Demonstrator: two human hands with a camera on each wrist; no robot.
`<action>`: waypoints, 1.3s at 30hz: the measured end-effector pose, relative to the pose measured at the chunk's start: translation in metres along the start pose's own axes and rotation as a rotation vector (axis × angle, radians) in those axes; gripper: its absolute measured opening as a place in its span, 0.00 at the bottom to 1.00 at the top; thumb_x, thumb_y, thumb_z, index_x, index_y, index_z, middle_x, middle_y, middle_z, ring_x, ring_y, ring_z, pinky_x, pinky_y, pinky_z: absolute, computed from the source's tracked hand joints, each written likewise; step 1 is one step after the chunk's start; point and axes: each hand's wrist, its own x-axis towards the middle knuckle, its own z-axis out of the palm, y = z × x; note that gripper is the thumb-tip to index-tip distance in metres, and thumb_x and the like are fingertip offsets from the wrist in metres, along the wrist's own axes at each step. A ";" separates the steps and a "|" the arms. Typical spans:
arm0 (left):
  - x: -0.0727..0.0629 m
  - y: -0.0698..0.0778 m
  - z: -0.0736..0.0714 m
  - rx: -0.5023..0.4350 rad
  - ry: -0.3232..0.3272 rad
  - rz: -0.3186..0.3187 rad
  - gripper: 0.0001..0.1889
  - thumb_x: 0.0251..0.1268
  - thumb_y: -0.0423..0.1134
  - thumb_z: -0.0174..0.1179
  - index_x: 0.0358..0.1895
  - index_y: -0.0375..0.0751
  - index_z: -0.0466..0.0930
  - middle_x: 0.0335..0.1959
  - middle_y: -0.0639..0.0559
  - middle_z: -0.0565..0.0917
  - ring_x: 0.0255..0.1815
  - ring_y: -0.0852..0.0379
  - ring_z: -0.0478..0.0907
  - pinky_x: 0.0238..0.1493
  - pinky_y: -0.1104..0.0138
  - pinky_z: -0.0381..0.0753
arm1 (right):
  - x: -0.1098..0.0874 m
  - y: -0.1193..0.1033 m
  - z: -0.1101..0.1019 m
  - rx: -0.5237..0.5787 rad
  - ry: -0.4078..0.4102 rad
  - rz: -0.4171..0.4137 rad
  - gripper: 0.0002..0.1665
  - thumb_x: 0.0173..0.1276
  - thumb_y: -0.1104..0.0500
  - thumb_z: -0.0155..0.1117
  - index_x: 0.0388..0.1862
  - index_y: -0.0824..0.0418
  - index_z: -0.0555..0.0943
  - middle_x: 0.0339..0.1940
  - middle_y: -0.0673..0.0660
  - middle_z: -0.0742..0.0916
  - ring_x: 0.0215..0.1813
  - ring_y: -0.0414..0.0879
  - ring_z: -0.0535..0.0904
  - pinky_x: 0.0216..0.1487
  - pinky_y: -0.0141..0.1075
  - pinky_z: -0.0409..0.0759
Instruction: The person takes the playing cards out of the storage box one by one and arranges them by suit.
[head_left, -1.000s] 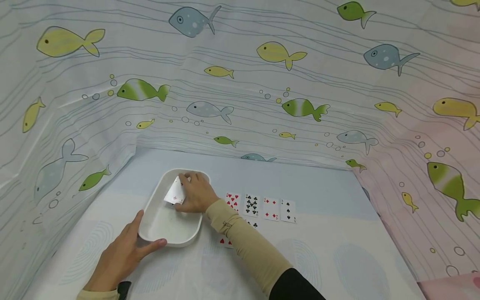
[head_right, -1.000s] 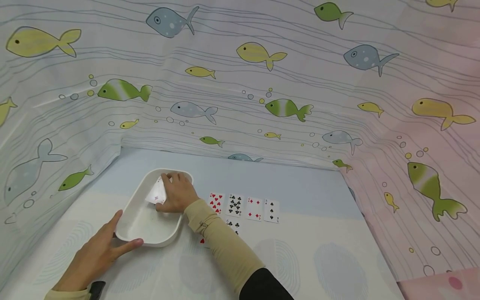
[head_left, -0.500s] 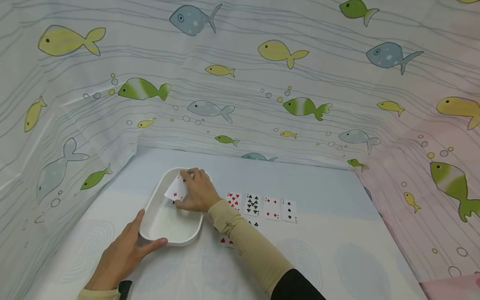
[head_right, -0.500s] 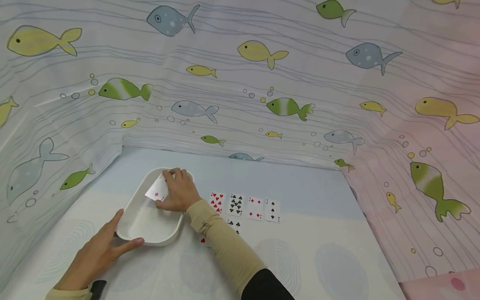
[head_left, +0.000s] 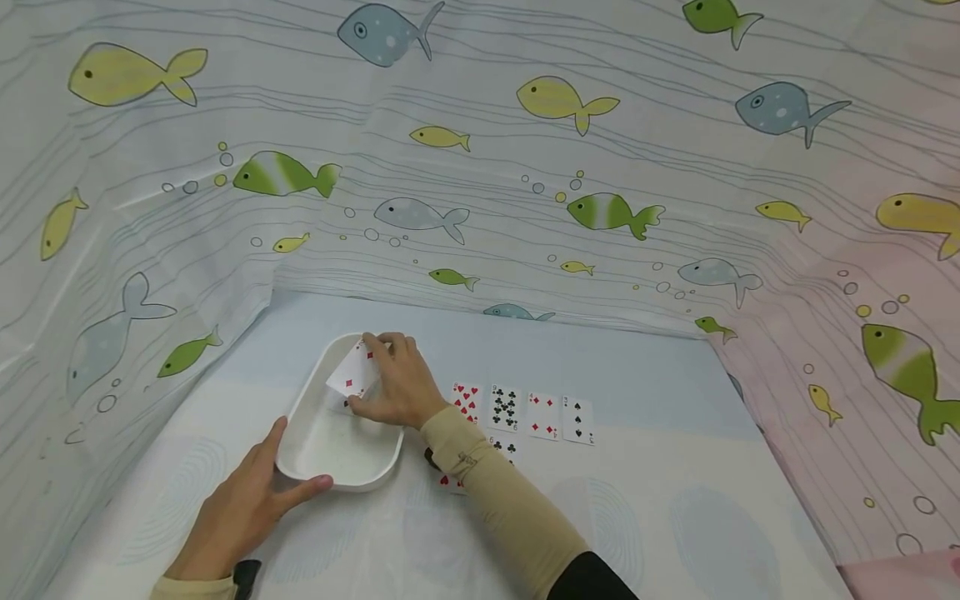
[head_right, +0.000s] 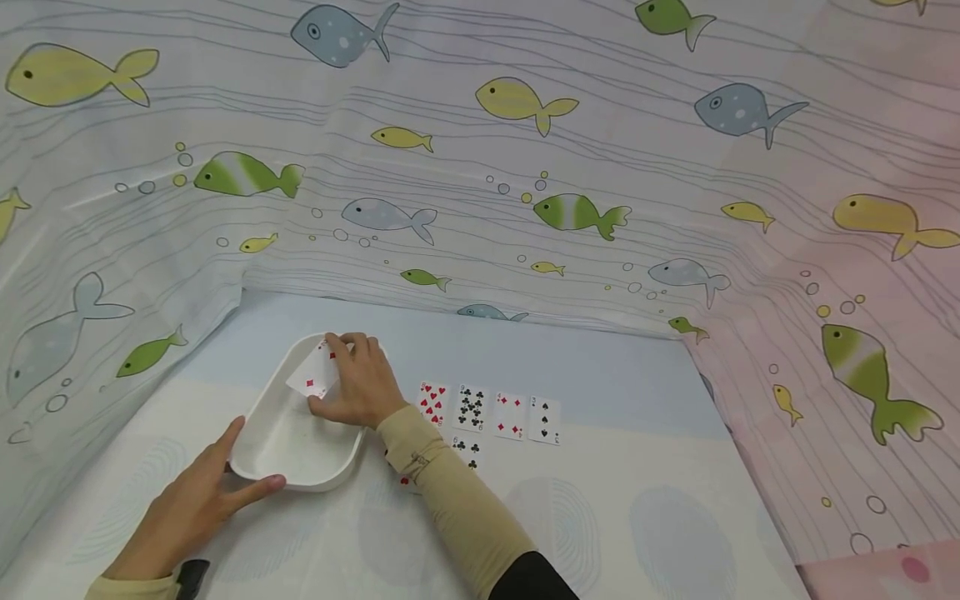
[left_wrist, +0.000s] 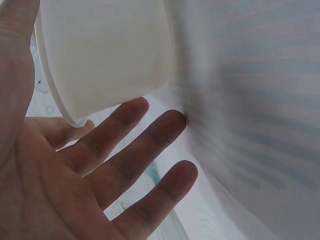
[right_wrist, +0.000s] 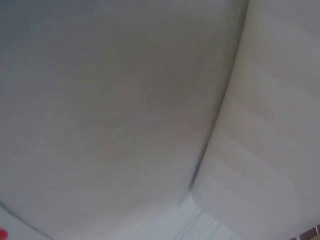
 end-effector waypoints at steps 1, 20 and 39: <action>0.000 0.000 0.000 -0.002 0.002 0.002 0.66 0.57 0.75 0.61 0.82 0.34 0.35 0.70 0.23 0.62 0.65 0.25 0.66 0.53 0.31 0.70 | -0.001 0.000 -0.002 0.010 0.016 -0.002 0.57 0.55 0.30 0.67 0.79 0.53 0.63 0.66 0.55 0.73 0.61 0.45 0.68 0.58 0.33 0.73; 0.000 -0.001 0.000 0.004 -0.010 -0.016 0.67 0.55 0.77 0.60 0.82 0.34 0.34 0.69 0.24 0.62 0.65 0.27 0.66 0.53 0.32 0.70 | -0.028 -0.004 -0.049 0.148 0.137 -0.079 0.53 0.56 0.37 0.70 0.78 0.52 0.64 0.67 0.54 0.71 0.63 0.46 0.66 0.58 0.34 0.75; 0.001 0.000 -0.002 0.000 -0.048 -0.047 0.68 0.55 0.78 0.59 0.82 0.35 0.31 0.72 0.22 0.58 0.67 0.23 0.63 0.54 0.31 0.69 | -0.099 0.070 -0.103 0.027 0.043 -0.093 0.54 0.55 0.39 0.71 0.78 0.55 0.65 0.66 0.54 0.72 0.60 0.46 0.67 0.55 0.39 0.76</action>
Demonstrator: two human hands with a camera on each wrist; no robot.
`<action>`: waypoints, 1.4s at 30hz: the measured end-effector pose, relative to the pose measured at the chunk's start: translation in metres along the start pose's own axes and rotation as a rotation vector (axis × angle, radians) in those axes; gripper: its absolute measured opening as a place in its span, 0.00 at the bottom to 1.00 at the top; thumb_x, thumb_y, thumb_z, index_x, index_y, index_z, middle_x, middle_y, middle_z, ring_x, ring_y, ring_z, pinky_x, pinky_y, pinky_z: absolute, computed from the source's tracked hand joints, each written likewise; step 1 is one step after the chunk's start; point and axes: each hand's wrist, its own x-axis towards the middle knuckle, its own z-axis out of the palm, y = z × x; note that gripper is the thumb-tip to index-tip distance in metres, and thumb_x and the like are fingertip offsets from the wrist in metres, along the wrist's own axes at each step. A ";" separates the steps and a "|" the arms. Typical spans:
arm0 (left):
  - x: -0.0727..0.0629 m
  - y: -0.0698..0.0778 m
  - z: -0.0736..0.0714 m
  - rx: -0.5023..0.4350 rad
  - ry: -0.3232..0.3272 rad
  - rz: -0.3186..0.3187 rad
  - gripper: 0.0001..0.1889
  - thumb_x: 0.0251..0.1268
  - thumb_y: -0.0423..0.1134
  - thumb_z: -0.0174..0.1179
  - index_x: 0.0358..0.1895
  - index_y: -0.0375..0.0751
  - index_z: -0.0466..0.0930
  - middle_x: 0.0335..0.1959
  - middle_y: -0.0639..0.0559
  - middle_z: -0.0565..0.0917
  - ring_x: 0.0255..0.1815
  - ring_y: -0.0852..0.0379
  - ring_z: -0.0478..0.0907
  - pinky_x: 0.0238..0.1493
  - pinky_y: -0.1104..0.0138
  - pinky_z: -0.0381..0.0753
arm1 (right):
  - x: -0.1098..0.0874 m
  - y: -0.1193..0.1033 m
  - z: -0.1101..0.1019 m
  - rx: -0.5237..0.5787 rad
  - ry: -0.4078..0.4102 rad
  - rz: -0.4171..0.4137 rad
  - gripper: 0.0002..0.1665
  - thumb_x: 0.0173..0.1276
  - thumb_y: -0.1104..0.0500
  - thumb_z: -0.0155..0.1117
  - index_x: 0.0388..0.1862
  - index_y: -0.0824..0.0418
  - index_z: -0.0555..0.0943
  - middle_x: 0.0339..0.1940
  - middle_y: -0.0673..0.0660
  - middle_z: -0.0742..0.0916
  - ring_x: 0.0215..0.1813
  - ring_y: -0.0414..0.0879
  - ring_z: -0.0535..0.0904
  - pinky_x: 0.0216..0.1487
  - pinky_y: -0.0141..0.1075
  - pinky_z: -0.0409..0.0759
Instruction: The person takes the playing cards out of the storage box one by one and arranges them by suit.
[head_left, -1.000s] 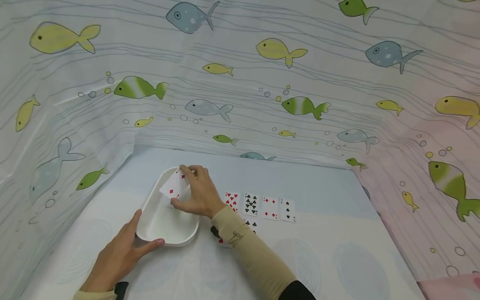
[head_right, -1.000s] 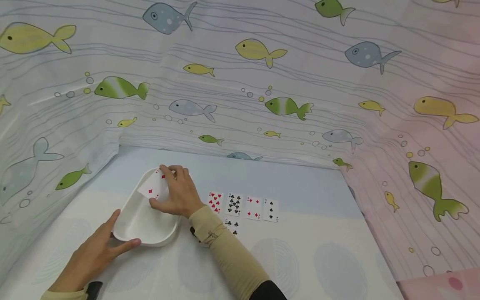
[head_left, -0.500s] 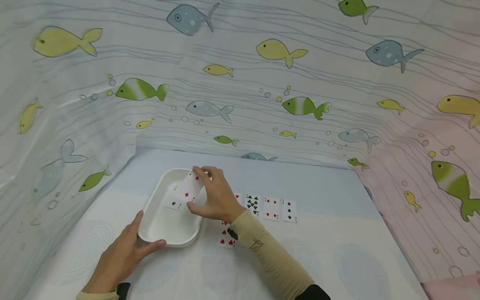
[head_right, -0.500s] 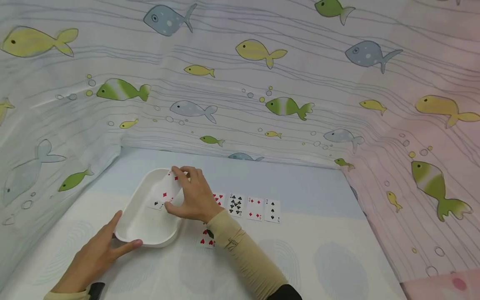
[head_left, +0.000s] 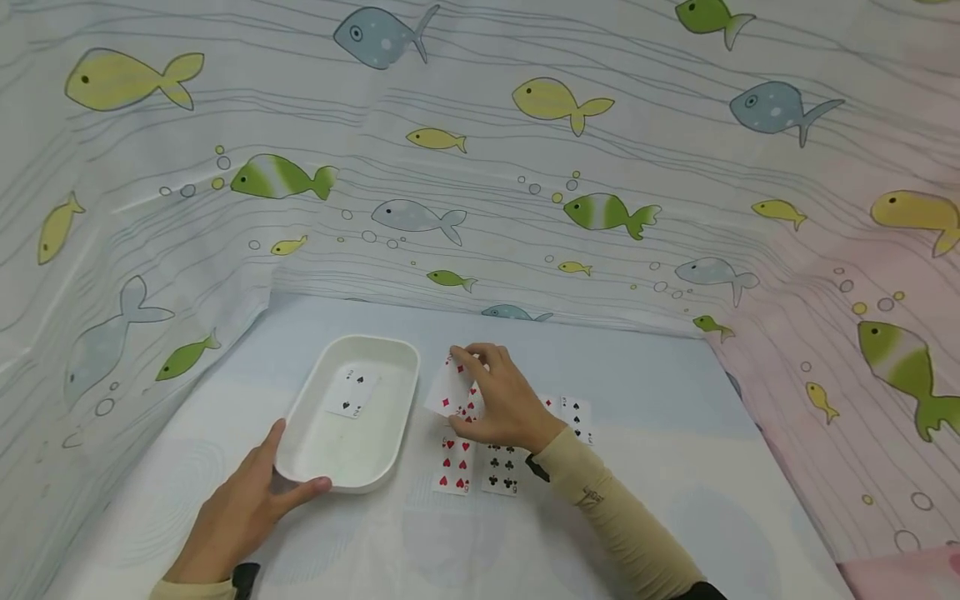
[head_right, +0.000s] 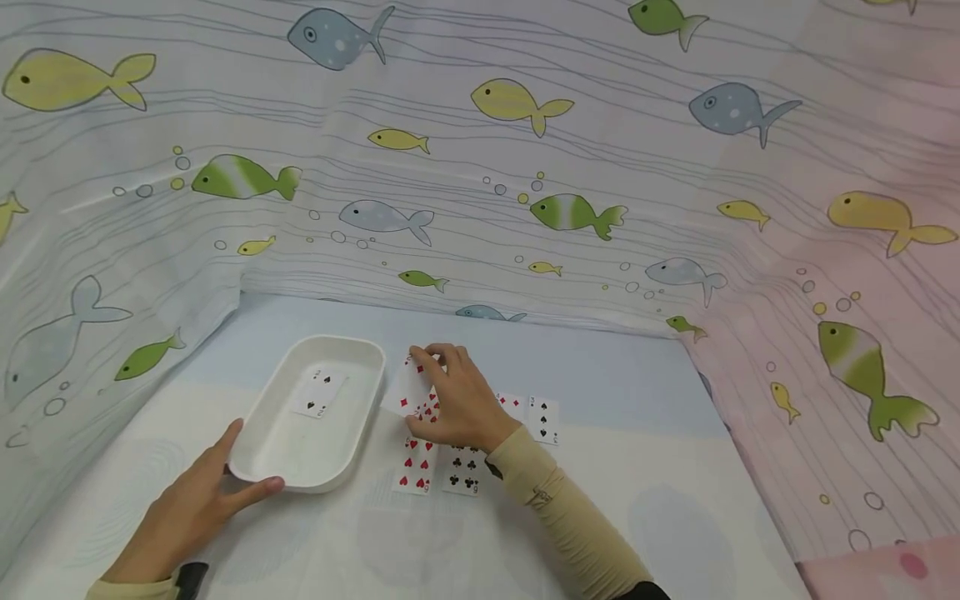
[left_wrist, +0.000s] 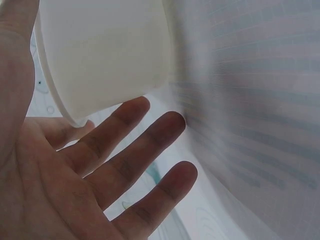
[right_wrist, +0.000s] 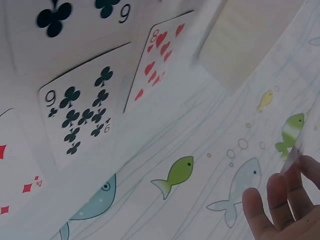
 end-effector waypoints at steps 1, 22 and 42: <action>0.000 0.000 0.000 -0.003 -0.002 -0.002 0.69 0.55 0.78 0.59 0.82 0.36 0.31 0.72 0.22 0.58 0.67 0.24 0.63 0.55 0.31 0.68 | -0.004 0.002 -0.002 0.004 -0.006 0.000 0.53 0.55 0.39 0.71 0.78 0.55 0.65 0.66 0.54 0.72 0.60 0.46 0.67 0.55 0.39 0.76; 0.000 0.001 0.003 0.015 0.054 0.041 0.67 0.57 0.76 0.60 0.82 0.35 0.32 0.71 0.21 0.60 0.65 0.22 0.65 0.53 0.31 0.70 | -0.095 0.051 -0.038 0.046 -0.163 0.069 0.53 0.54 0.44 0.75 0.78 0.52 0.66 0.67 0.55 0.71 0.64 0.46 0.69 0.55 0.45 0.78; -0.002 -0.001 0.003 -0.004 0.046 0.028 0.67 0.56 0.76 0.60 0.82 0.36 0.31 0.72 0.22 0.60 0.66 0.23 0.65 0.53 0.31 0.69 | -0.143 0.050 -0.027 -0.019 -0.402 0.107 0.49 0.49 0.46 0.75 0.73 0.52 0.73 0.59 0.49 0.74 0.56 0.43 0.70 0.57 0.42 0.73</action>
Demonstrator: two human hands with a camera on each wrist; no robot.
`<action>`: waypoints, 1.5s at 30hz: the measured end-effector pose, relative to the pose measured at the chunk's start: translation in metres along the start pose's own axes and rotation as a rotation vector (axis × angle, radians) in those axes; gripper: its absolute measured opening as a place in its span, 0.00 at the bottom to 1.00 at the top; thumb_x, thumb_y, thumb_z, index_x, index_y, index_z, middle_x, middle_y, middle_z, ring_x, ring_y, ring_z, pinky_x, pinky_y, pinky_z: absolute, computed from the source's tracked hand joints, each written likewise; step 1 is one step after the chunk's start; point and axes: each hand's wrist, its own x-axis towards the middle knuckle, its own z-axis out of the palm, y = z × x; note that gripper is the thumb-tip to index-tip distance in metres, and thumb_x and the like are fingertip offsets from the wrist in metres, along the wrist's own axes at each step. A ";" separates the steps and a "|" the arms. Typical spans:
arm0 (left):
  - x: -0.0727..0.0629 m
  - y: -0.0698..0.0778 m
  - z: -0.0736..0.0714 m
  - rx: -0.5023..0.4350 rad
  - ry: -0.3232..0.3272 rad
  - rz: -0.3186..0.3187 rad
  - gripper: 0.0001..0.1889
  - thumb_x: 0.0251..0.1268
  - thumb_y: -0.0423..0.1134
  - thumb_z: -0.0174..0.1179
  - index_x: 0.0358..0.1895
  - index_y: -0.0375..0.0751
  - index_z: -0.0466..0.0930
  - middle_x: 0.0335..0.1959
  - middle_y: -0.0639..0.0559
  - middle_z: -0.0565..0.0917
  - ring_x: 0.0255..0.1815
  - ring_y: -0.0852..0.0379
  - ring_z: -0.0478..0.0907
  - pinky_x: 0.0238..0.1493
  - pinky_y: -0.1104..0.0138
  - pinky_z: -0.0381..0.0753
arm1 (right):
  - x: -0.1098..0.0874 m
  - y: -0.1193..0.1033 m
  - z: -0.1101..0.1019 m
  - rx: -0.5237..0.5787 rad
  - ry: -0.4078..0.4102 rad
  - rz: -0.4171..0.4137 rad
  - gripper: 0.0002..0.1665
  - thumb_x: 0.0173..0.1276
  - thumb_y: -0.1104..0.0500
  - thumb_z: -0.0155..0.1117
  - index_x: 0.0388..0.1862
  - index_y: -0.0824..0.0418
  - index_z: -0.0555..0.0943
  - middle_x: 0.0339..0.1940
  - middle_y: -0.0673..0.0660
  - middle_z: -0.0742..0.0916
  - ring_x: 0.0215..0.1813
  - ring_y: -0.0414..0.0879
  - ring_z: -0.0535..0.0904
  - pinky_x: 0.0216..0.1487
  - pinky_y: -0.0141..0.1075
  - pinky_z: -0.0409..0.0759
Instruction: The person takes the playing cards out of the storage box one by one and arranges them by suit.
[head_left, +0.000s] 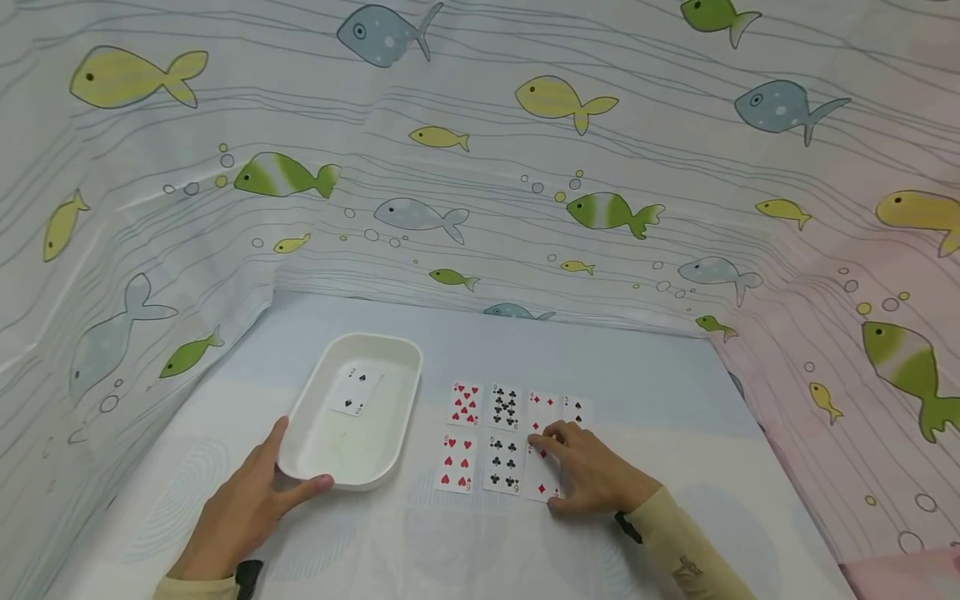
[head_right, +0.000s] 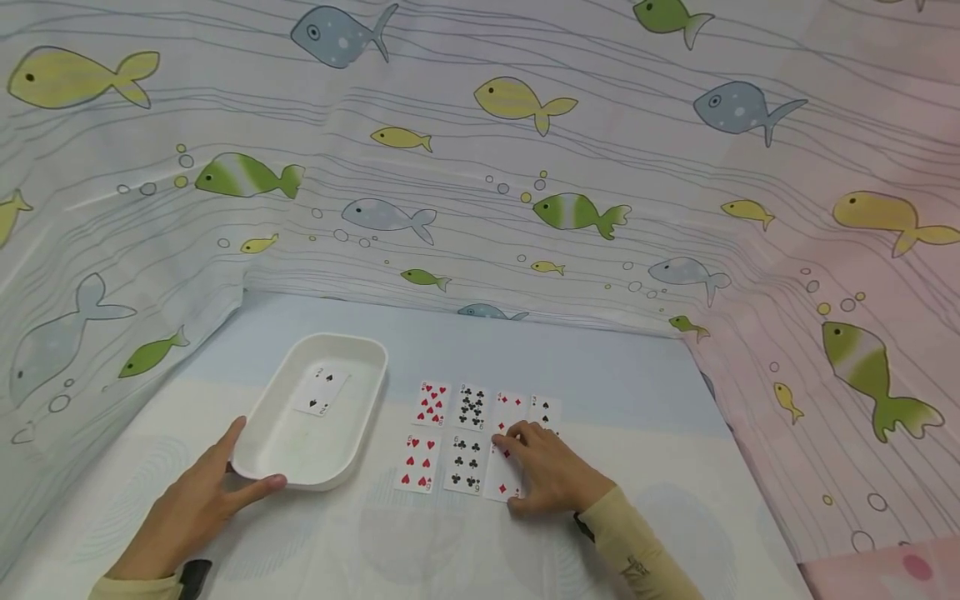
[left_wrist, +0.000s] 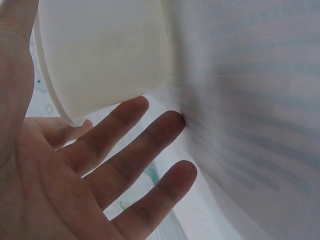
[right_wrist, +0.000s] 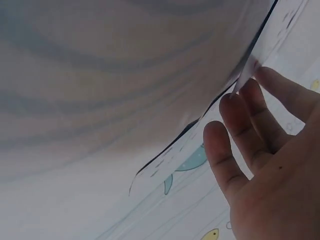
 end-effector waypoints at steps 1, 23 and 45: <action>0.000 0.000 0.000 0.000 -0.001 -0.002 0.67 0.56 0.76 0.60 0.82 0.36 0.30 0.72 0.22 0.59 0.66 0.23 0.65 0.53 0.31 0.69 | 0.000 0.000 0.000 -0.010 -0.004 -0.002 0.48 0.49 0.46 0.74 0.73 0.52 0.73 0.59 0.50 0.74 0.56 0.44 0.70 0.57 0.43 0.72; 0.000 0.001 -0.001 -0.007 -0.003 -0.003 0.68 0.56 0.76 0.60 0.82 0.37 0.31 0.72 0.22 0.59 0.66 0.23 0.65 0.53 0.30 0.69 | 0.002 -0.009 0.000 -0.002 0.001 -0.014 0.51 0.50 0.47 0.72 0.76 0.54 0.69 0.62 0.52 0.74 0.63 0.47 0.68 0.63 0.51 0.70; -0.001 -0.002 0.000 -0.017 0.001 -0.003 0.67 0.55 0.77 0.60 0.82 0.38 0.33 0.72 0.23 0.60 0.67 0.25 0.65 0.54 0.31 0.69 | 0.073 -0.045 -0.014 0.102 0.220 0.087 0.41 0.73 0.44 0.65 0.79 0.56 0.64 0.70 0.55 0.72 0.67 0.49 0.72 0.62 0.47 0.77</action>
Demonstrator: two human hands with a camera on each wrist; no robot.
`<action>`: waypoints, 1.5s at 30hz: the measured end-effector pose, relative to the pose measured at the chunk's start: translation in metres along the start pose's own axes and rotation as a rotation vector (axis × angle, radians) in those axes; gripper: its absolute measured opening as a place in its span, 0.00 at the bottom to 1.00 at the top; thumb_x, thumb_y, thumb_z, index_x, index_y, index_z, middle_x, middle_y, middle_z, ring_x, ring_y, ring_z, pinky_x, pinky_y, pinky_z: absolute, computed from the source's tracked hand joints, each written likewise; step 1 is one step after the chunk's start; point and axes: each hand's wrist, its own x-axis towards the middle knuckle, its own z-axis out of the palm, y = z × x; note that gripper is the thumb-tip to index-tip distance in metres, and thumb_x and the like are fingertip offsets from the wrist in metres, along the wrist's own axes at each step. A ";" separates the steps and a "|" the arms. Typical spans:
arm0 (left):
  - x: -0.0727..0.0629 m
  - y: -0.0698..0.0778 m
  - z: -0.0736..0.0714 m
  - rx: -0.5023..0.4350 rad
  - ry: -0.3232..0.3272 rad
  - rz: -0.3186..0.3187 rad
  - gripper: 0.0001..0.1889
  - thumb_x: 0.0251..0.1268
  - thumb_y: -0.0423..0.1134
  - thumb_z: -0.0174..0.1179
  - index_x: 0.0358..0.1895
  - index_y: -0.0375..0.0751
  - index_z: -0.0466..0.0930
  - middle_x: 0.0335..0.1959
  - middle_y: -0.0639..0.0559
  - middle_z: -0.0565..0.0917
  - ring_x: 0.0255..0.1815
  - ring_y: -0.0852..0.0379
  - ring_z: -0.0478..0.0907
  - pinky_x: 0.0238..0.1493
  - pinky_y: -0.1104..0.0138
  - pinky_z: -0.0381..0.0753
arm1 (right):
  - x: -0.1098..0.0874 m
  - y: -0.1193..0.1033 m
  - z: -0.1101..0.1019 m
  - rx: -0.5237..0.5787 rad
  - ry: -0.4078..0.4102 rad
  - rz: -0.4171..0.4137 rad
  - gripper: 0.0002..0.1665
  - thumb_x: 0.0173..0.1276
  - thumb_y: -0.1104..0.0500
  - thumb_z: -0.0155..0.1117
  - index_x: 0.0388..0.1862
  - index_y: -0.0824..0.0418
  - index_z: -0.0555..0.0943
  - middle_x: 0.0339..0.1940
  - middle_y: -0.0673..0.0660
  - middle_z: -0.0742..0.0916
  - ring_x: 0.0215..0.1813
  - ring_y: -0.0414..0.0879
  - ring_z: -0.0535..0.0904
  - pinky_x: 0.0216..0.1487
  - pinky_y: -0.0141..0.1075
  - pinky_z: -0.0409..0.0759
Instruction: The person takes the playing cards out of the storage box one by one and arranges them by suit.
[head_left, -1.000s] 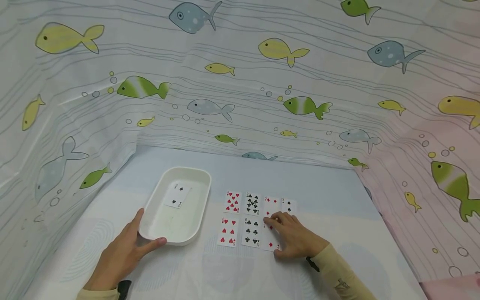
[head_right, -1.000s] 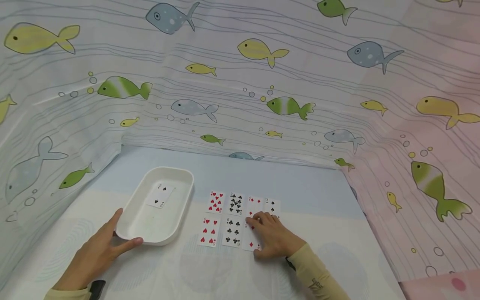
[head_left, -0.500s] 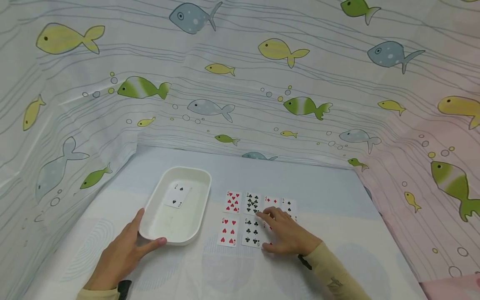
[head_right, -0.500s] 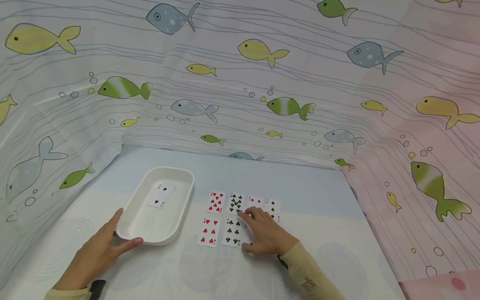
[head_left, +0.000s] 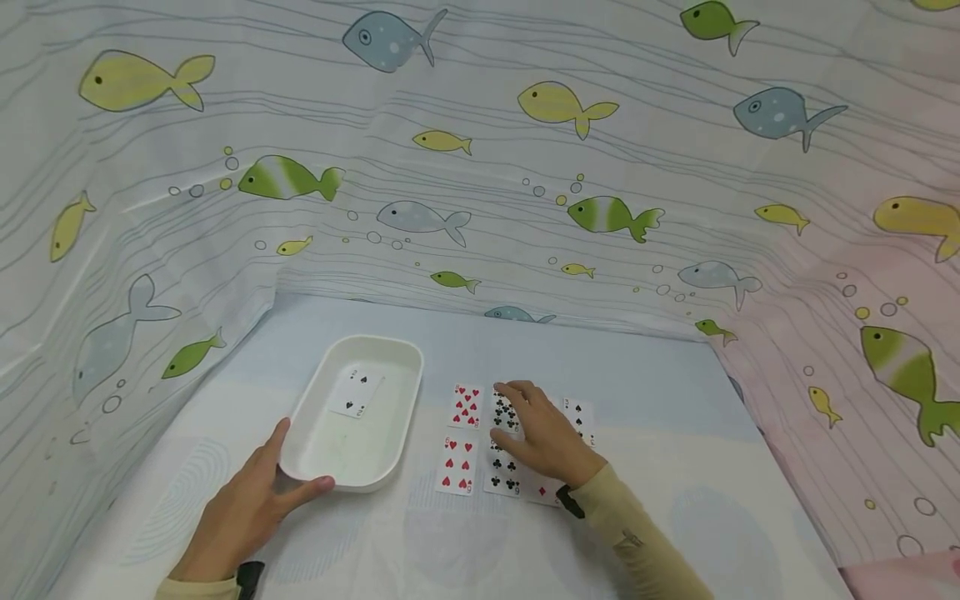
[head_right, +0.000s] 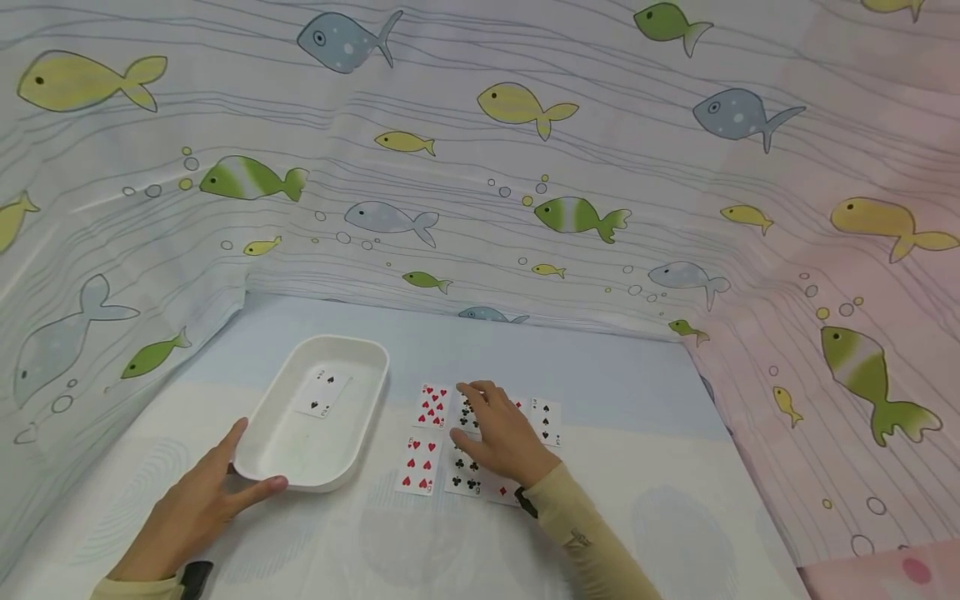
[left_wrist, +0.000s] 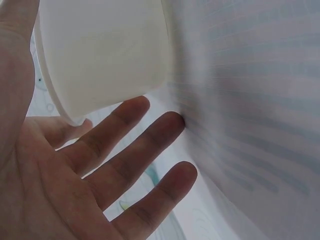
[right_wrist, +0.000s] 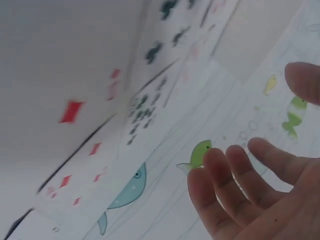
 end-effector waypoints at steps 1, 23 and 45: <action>0.000 0.000 0.000 0.002 0.002 0.003 0.67 0.55 0.77 0.60 0.82 0.38 0.32 0.72 0.23 0.60 0.67 0.25 0.65 0.54 0.31 0.69 | 0.002 -0.002 0.000 0.008 0.007 0.010 0.41 0.73 0.44 0.64 0.79 0.56 0.64 0.70 0.56 0.73 0.67 0.50 0.72 0.61 0.47 0.78; 0.002 0.002 0.000 0.012 -0.020 -0.006 0.67 0.57 0.77 0.59 0.82 0.36 0.31 0.72 0.22 0.59 0.67 0.24 0.64 0.54 0.31 0.69 | 0.057 -0.055 0.022 0.151 -0.020 -0.055 0.39 0.73 0.45 0.61 0.78 0.55 0.65 0.70 0.53 0.72 0.68 0.47 0.72 0.61 0.43 0.78; 0.001 0.003 0.000 0.001 -0.047 -0.038 0.67 0.58 0.78 0.56 0.82 0.36 0.30 0.72 0.22 0.57 0.67 0.25 0.63 0.55 0.29 0.68 | 0.105 -0.103 0.047 0.205 -0.059 -0.127 0.39 0.73 0.47 0.63 0.79 0.55 0.63 0.71 0.54 0.71 0.69 0.44 0.69 0.68 0.34 0.70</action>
